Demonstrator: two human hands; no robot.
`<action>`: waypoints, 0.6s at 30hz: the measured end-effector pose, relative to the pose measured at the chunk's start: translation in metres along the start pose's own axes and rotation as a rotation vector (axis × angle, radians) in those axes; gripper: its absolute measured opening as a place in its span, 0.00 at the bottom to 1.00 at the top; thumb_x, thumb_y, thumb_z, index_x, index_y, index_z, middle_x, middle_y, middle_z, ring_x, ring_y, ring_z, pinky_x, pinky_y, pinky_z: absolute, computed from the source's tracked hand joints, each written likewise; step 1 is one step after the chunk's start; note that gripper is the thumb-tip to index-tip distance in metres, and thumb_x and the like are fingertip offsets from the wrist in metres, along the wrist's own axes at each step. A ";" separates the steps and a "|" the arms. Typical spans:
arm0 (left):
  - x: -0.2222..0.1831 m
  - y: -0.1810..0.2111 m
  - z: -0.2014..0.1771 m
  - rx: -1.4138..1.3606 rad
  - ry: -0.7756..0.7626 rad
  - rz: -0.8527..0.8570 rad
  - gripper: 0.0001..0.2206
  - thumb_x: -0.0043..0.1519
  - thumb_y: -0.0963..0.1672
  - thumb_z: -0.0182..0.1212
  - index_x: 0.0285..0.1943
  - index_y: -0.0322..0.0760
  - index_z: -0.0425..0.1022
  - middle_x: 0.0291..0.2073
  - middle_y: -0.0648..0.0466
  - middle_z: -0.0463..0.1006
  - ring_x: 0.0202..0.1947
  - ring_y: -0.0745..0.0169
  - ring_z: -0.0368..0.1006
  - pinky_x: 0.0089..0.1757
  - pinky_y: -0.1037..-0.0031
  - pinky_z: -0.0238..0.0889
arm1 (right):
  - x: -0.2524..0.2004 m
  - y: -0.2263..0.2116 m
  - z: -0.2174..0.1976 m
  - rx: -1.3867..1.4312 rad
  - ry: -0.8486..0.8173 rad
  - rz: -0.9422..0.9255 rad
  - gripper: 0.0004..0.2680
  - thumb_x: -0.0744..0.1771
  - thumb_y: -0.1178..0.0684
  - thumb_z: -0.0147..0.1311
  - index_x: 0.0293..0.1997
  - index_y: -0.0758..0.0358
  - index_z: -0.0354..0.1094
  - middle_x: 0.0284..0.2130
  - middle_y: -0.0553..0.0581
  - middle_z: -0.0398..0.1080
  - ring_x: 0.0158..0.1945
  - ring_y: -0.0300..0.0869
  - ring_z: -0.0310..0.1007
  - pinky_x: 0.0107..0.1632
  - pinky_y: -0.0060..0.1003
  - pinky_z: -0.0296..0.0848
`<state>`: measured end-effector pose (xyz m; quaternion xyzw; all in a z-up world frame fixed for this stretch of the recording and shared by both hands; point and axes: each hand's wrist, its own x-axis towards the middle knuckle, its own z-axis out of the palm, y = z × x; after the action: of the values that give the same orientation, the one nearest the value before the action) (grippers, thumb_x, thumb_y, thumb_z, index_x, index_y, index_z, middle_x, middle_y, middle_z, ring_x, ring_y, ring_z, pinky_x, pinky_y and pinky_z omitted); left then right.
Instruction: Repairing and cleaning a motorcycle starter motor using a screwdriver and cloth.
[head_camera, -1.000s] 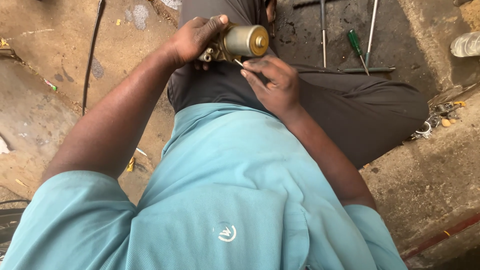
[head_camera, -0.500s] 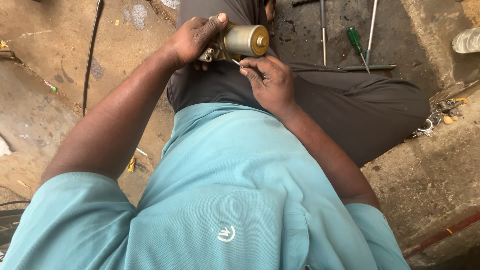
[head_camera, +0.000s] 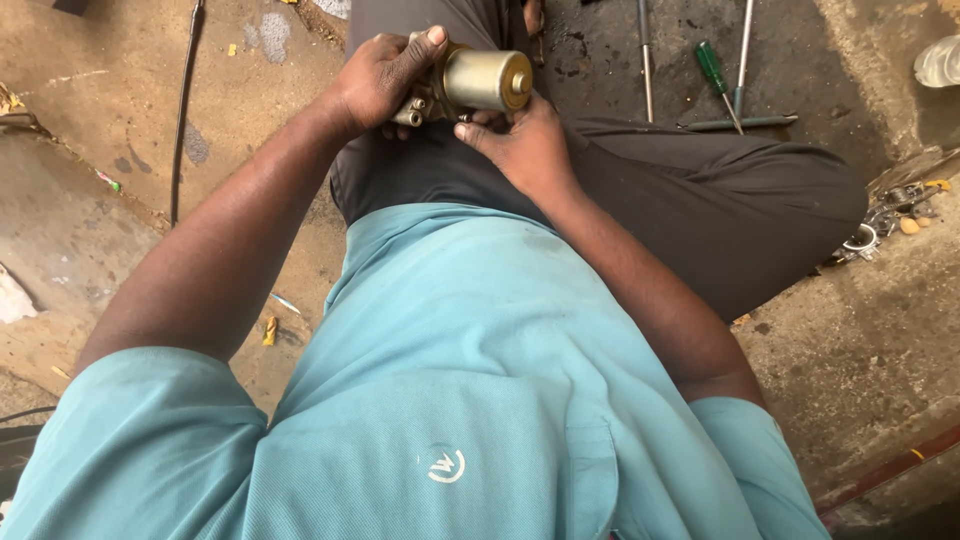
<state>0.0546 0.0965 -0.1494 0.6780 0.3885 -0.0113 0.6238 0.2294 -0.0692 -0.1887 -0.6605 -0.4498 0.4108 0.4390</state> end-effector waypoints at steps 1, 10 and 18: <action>0.001 0.000 0.000 -0.003 -0.001 -0.005 0.35 0.66 0.63 0.43 0.49 0.30 0.77 0.21 0.51 0.78 0.16 0.66 0.76 0.18 0.75 0.70 | 0.001 0.001 -0.002 -0.004 -0.058 0.038 0.14 0.64 0.56 0.73 0.49 0.67 0.69 0.35 0.52 0.75 0.37 0.33 0.74 0.42 0.31 0.77; -0.004 0.006 0.004 0.008 0.024 -0.028 0.34 0.65 0.63 0.47 0.50 0.30 0.78 0.21 0.50 0.78 0.16 0.65 0.75 0.18 0.74 0.69 | 0.005 0.010 -0.091 0.859 0.228 0.300 0.14 0.65 0.69 0.44 0.56 0.72 0.64 0.45 0.63 0.67 0.39 0.46 0.77 0.42 0.39 0.76; 0.004 0.000 0.008 0.178 0.048 0.070 0.33 0.67 0.62 0.51 0.42 0.28 0.80 0.23 0.48 0.80 0.21 0.62 0.78 0.23 0.71 0.73 | 0.003 -0.021 -0.081 0.970 0.200 0.277 0.09 0.70 0.65 0.38 0.54 0.67 0.63 0.44 0.63 0.73 0.45 0.48 0.81 0.47 0.39 0.81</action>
<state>0.0606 0.0917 -0.1529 0.7439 0.3771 -0.0078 0.5518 0.3011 -0.0791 -0.1470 -0.4702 -0.0718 0.5614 0.6772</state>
